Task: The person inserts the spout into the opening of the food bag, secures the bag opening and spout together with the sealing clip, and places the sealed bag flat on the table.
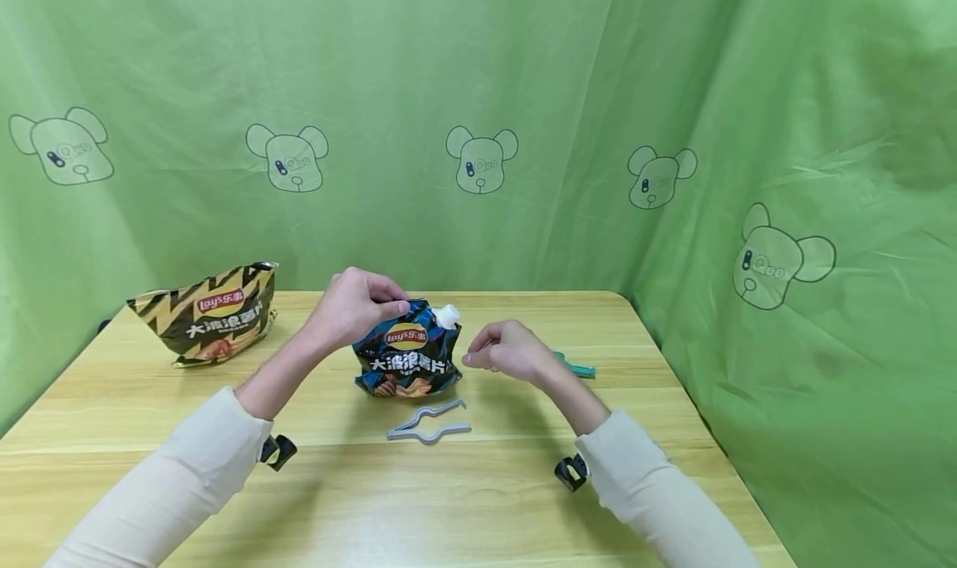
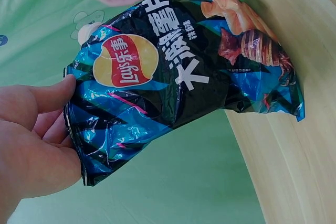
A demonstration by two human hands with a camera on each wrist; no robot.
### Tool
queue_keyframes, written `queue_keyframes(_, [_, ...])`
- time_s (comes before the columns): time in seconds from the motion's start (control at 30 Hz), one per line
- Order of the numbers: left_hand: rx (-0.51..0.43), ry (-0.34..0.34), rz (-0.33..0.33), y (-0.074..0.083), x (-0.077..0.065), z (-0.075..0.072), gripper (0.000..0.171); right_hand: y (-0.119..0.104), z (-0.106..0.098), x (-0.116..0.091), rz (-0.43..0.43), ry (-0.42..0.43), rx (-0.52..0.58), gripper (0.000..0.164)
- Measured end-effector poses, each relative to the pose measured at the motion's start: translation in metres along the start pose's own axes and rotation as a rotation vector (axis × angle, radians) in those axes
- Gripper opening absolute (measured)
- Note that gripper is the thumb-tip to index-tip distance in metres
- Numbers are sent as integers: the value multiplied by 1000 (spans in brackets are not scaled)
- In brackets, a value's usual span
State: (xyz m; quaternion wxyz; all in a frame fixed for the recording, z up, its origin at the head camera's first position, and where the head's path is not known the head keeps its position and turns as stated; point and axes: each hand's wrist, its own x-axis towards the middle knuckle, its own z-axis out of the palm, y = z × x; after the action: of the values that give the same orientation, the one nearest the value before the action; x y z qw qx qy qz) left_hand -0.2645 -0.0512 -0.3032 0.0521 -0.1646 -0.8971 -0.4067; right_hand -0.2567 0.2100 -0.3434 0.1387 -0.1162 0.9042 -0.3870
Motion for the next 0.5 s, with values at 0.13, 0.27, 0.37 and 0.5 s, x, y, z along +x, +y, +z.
queue_keyframes(0.13, [-2,0,-6,0,0,0,9,9,14,3,3,-12,-4,31])
queue_keyframes(0.27, [-2,-4,-6,0,0,0,10,21,29,7,18,-6,-27,32])
queue_keyframes(0.37, [-2,-3,-2,0,0,1,10,27,39,7,30,-12,-43,31])
queue_keyframes(0.5, [-1,1,3,1,-1,0,10,33,49,7,23,-30,-51,33])
